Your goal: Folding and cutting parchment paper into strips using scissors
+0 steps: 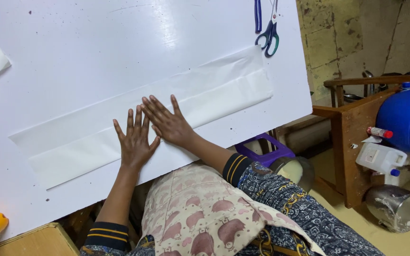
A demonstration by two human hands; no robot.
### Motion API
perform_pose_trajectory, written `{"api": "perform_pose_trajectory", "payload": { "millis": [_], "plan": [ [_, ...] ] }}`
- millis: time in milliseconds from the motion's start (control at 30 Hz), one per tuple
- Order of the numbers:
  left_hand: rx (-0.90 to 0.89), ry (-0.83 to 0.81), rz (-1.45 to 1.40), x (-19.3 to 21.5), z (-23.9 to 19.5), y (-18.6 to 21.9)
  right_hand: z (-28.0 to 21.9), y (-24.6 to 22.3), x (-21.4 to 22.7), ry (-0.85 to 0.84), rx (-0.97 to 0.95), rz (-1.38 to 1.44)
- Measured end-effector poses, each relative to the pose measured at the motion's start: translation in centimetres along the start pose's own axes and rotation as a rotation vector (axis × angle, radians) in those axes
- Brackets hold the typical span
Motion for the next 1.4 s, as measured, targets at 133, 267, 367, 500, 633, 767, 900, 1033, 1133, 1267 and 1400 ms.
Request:
{"api": "perform_pose_trajectory", "payload": {
  "millis": [133,267,367,500,633,767,900,1033,1133,1267,1400],
  "plan": [
    [-0.018,0.036,0.019,0.2,0.0,0.0,-0.2,-0.6,0.5,0.035,0.037,-0.009],
    [-0.027,0.062,0.011,0.3,0.1,-0.1,-0.3,0.3,0.4,0.063,0.061,-0.059],
    [-0.022,0.064,0.023,0.2,0.2,-0.2,-0.4,0.8,0.2,0.065,0.056,-0.087],
    [-0.012,0.044,0.011,0.1,-0.4,-0.2,-1.4,0.7,-0.4,0.019,0.050,-0.040],
    [-0.019,0.045,0.064,0.6,0.0,0.2,-1.9,1.3,-0.2,0.036,0.048,0.004],
    [-0.033,0.100,0.123,1.0,0.6,0.3,-1.5,1.8,0.2,0.072,0.062,0.174],
    [-0.112,0.189,0.190,2.5,0.5,1.0,-0.3,2.2,0.1,0.204,0.112,0.082],
    [-0.126,0.216,0.274,3.0,0.6,1.3,0.7,4.4,3.1,0.385,0.099,0.342],
    [-0.140,0.252,0.296,3.9,0.7,1.6,1.8,6.3,1.7,0.320,-0.042,0.262],
    [-0.137,0.253,0.284,3.9,0.8,1.5,2.5,7.0,0.3,0.253,-0.108,0.262],
    [-0.140,0.245,0.291,3.5,0.5,1.5,2.4,6.9,-0.2,0.260,-0.077,0.161]
  ]
}}
Point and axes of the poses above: each hand's wrist, its own z-axis towards the middle knuckle, its own x-axis out of the back of the hand, y = z × x, the point moved 5 cm from there along z, towards the middle knuckle, and after that the axes turned 14 degrees about -x, right-handed, at the moved point
